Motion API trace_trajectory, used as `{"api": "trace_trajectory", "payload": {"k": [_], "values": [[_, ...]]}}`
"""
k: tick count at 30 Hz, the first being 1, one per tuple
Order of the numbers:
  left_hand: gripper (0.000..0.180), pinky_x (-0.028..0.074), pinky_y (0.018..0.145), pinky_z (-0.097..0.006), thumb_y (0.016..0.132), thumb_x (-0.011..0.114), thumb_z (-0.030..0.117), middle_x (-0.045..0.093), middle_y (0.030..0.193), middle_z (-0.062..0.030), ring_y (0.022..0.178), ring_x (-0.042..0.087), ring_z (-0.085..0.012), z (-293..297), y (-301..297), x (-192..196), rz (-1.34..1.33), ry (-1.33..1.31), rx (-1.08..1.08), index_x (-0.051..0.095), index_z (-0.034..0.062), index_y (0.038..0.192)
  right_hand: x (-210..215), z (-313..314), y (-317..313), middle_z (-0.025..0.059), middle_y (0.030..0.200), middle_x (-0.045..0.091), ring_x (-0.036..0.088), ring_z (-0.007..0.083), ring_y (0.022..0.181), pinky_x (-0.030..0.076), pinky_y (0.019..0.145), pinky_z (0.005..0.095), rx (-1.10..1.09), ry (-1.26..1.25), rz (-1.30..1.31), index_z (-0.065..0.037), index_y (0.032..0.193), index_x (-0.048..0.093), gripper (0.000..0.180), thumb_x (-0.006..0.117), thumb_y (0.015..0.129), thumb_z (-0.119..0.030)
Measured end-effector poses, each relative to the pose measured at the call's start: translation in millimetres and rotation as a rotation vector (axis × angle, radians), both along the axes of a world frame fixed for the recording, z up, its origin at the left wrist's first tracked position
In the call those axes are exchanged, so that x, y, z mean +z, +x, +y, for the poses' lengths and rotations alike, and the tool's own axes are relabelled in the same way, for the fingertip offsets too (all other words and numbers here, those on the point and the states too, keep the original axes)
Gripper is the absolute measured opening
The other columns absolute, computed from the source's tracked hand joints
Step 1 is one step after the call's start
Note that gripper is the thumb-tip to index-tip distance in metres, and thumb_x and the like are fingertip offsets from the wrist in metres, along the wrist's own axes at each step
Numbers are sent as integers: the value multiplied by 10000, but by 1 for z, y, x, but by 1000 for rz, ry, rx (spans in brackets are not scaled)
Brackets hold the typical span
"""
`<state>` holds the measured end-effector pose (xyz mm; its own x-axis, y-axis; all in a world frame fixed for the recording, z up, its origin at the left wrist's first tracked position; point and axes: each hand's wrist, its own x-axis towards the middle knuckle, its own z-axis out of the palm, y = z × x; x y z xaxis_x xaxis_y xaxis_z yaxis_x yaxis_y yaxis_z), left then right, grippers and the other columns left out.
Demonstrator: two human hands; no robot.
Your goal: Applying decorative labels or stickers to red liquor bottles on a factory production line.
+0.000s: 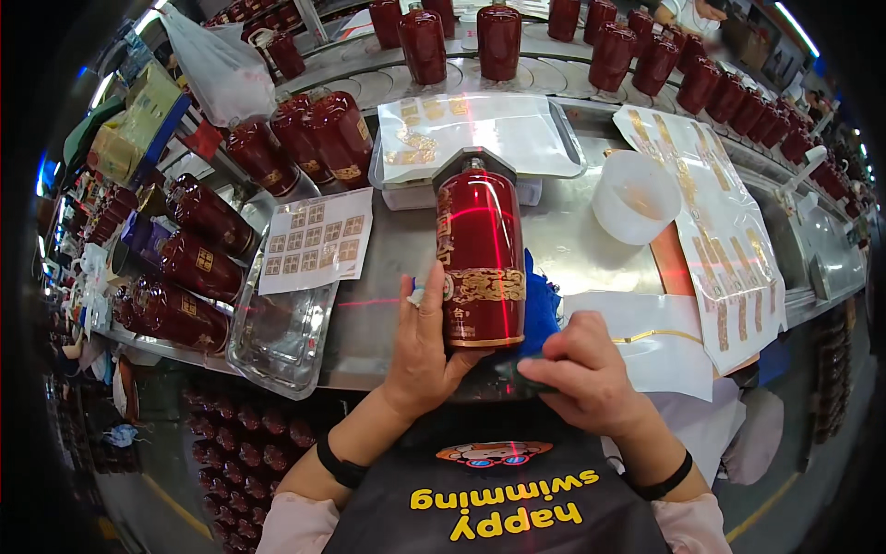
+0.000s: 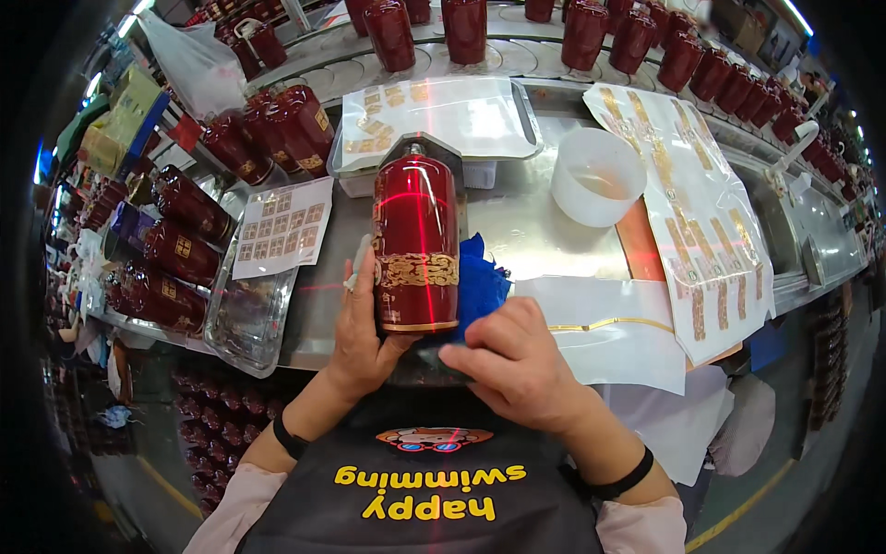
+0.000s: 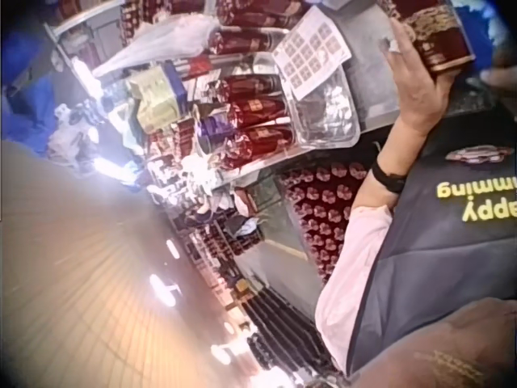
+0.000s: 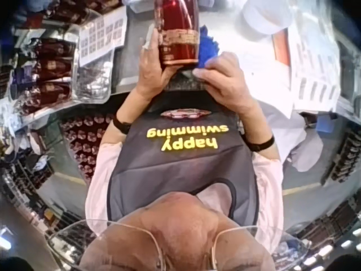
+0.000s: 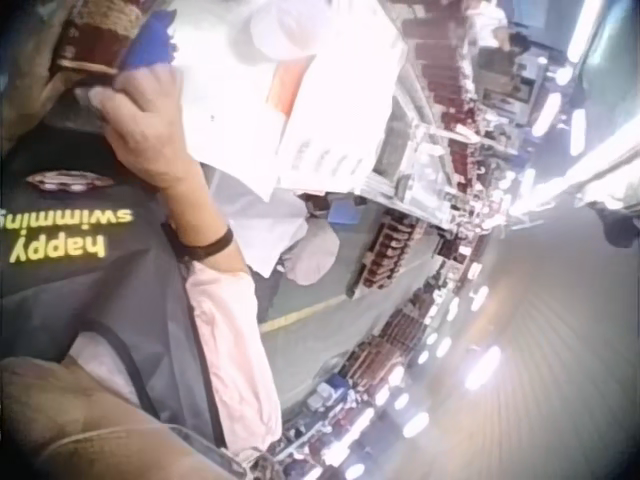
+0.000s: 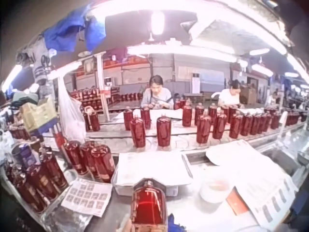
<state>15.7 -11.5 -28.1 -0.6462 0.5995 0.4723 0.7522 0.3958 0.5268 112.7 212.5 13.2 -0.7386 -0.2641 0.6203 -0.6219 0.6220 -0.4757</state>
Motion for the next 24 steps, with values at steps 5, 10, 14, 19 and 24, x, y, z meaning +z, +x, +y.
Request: {"api": "trace_trajectory", "payload": {"k": [5, 10, 14, 19, 24], "values": [[983, 115, 1194, -596, 910, 680, 466, 463, 1465, -257, 1347, 467, -429, -3, -3, -1, 17, -38, 6, 166, -91, 1535, -6, 11, -6, 31, 924, 567, 549, 242, 851, 395, 800, 402, 74, -35, -53, -125, 1009, 706, 440, 769, 580, -49], [1021, 135, 1180, -634, 852, 754, 420, 454, 1466, -250, 1325, 474, -439, 12, 1, 24, 150, -129, 63, 187, -101, 1523, -10, 8, -17, 46, 941, 579, 548, 266, 875, 406, 801, 396, 0, -121, 15, -121, 1018, 704, 455, 768, 582, -9], [985, 139, 1196, -578, 874, 745, 393, 448, 1463, -283, 1341, 484, -412, 1, 3, 18, -111, -9, 6, 181, -88, 1523, -8, 13, -11, 43, 934, 578, 542, 265, 835, 408, 775, 394, 90, -219, -64, -116, 1015, 707, 429, 777, 603, -15], [1052, 158, 1165, -644, 838, 776, 409, 499, 1433, -243, 1310, 510, -401, 10, 5, 22, 69, -117, 54, 163, -91, 1531, -9, 6, -24, 25, 924, 578, 545, 250, 822, 407, 781, 390, -96, -101, 117, -116, 1006, 714, 427, 796, 597, -26], [1069, 170, 1163, -644, 846, 765, 421, 526, 1421, -224, 1292, 533, -398, 6, 1, 14, -14, -44, -15, 139, -95, 1541, 8, 15, -15, 39, 912, 598, 578, 242, 854, 430, 811, 388, 120, -185, -173, -101, 995, 713, 305, 820, 710, -89]]}}
